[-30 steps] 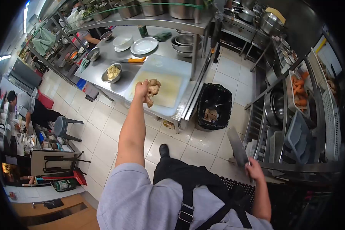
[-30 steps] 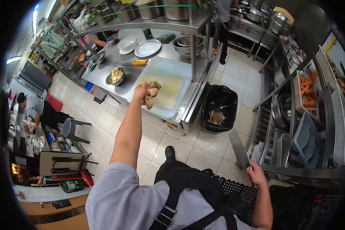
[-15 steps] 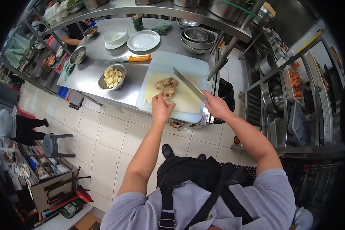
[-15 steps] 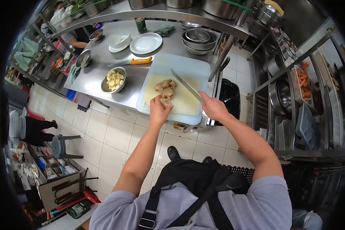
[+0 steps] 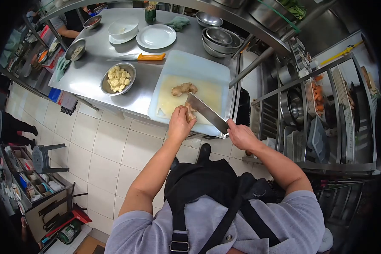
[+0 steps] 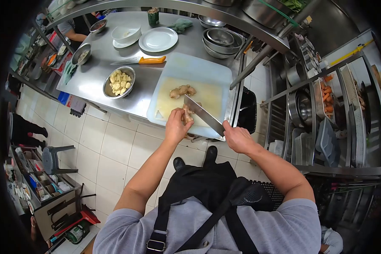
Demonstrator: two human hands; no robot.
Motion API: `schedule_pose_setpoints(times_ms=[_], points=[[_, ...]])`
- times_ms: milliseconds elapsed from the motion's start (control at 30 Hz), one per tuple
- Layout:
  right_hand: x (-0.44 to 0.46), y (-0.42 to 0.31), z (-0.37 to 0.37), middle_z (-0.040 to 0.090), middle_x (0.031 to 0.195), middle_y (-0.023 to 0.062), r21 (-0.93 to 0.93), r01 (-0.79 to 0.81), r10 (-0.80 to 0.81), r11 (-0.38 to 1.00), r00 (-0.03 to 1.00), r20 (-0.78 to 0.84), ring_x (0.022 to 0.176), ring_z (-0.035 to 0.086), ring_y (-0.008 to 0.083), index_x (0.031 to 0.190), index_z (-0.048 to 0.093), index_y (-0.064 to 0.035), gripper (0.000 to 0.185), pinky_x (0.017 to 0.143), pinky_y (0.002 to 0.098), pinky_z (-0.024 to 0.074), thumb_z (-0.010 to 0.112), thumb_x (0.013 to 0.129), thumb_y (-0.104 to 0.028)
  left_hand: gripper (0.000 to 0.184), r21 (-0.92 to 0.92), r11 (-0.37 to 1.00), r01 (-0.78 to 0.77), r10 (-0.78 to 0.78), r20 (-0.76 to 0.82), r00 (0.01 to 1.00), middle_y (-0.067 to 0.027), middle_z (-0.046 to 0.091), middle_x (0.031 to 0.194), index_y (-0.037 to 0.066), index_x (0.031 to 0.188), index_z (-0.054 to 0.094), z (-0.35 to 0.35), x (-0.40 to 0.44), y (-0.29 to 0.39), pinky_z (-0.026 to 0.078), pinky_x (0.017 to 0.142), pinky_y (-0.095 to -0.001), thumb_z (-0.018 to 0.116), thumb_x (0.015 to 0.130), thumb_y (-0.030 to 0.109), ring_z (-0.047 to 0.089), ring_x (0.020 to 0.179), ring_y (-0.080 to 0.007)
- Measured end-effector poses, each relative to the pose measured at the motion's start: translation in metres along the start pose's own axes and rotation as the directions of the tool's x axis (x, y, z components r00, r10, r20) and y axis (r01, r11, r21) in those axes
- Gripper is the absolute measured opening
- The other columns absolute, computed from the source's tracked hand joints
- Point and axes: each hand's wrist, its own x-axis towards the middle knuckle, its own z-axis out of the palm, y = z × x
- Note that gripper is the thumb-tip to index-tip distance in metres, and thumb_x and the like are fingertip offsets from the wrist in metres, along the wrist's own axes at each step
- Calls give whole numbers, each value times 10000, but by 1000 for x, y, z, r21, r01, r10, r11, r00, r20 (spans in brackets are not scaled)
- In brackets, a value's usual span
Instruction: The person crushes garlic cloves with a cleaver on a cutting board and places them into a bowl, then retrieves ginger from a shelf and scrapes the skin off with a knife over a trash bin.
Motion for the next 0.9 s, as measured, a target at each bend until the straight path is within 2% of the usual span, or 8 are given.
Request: schedule_pose_setpoints(times_ms=[400,533,600,633,733,767,833,900], points=[[61,10,9,625,733,305,129,81,-94,988,991,100,746,617,529,1074,355,1,238,671,595,457,519,989,-150,514,-7,999,38,-38,-43,998,-138,589,1132,13,1136,621,9,-11,14,523,892,-404,870,694,100,613,1023,-326],[54,51,-21,618,754,304,188,54,-92,981,976,197,788,614,525,1102,359,-20,242,712,591,441,514,1007,-180,660,15,988,155,-155,8,988,-216,553,1205,11,1293,523,16,-8,16,484,971,-452,815,702,40,547,1123,-406],[52,85,-29,607,755,286,391,155,-186,907,982,41,786,605,526,1118,362,-14,255,707,575,438,517,1013,-186,683,26,977,210,-211,14,977,-221,546,1227,6,1326,494,16,-7,21,477,983,-461,788,710,33,538,1140,-411],[53,89,-44,590,767,291,470,72,-119,880,990,71,795,586,538,1133,365,-6,251,715,557,437,511,1014,-172,706,38,959,280,-281,9,960,-227,539,1250,2,1359,465,17,-5,24,471,994,-469,760,718,26,530,1157,-416],[98,120,-32,548,678,127,792,-126,-38,598,982,185,508,556,243,1132,410,-32,194,492,394,456,502,1025,-164,732,223,915,336,-358,68,931,-233,531,1285,-11,1403,425,17,6,41,443,1026,-481,711,731,30,508,1183,-427],[117,127,-23,548,678,127,799,-117,-47,590,983,179,508,556,243,1132,410,-32,194,492,394,456,502,1025,-164,745,269,897,351,-381,67,922,-231,531,1290,-17,1420,417,20,9,43,418,1050,-481,690,728,28,494,1192,-430],[160,137,3,506,661,52,925,-184,-96,333,969,227,459,474,124,1113,428,-47,166,410,321,417,504,1028,-167,744,339,860,382,-423,56,904,-237,530,1287,-10,1412,425,23,18,54,422,1041,-482,692,719,28,495,1184,-432],[194,136,27,546,682,82,922,-201,-66,331,970,235,472,542,175,1181,434,-30,219,410,348,448,502,1025,-168,742,415,802,430,-484,29,875,-242,530,1284,-4,1404,432,24,19,46,425,1033,-484,695,711,29,495,1177,-434]])
